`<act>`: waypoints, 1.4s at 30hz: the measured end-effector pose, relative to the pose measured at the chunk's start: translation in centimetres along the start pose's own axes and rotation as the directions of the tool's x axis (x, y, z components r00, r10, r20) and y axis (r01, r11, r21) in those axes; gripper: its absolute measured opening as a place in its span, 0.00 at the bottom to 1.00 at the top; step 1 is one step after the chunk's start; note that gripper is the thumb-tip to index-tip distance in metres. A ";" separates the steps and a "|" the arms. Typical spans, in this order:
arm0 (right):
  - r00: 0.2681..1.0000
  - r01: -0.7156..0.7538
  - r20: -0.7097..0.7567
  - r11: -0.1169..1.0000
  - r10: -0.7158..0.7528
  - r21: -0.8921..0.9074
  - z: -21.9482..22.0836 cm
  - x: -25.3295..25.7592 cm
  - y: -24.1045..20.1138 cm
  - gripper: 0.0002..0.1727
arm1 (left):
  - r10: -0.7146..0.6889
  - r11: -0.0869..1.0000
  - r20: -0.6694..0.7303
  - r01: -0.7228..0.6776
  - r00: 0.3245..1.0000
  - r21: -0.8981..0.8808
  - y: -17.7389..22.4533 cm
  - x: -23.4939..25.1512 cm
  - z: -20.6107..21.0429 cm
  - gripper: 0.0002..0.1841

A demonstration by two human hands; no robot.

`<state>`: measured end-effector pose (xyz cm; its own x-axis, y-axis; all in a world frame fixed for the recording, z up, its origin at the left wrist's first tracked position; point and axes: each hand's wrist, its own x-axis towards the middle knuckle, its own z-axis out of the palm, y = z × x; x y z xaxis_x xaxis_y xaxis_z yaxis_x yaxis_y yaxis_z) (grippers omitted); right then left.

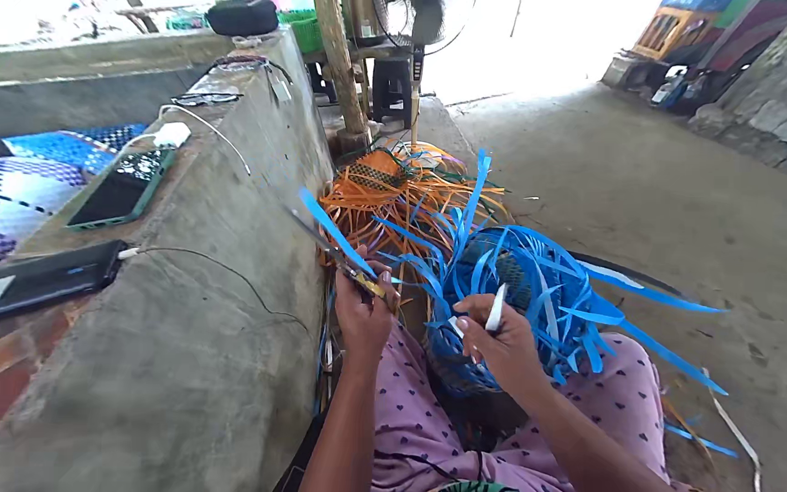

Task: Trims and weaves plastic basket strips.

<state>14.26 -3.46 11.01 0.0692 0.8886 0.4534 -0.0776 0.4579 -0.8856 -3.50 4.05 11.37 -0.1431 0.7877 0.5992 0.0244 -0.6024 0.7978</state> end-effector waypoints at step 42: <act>0.979 0.176 -0.093 0.982 -0.182 -0.070 -4.5 -0.9 0.5 0.08 | -0.263 0.920 0.628 -0.005 0.732 0.391 1.4 -9.3 2.6 0.22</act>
<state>18.68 -4.17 9.73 0.1746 0.7842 0.5955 0.0061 0.6039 -0.7970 0.47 -3.78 7.10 0.5105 0.8160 0.2710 0.4104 -0.5082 0.7572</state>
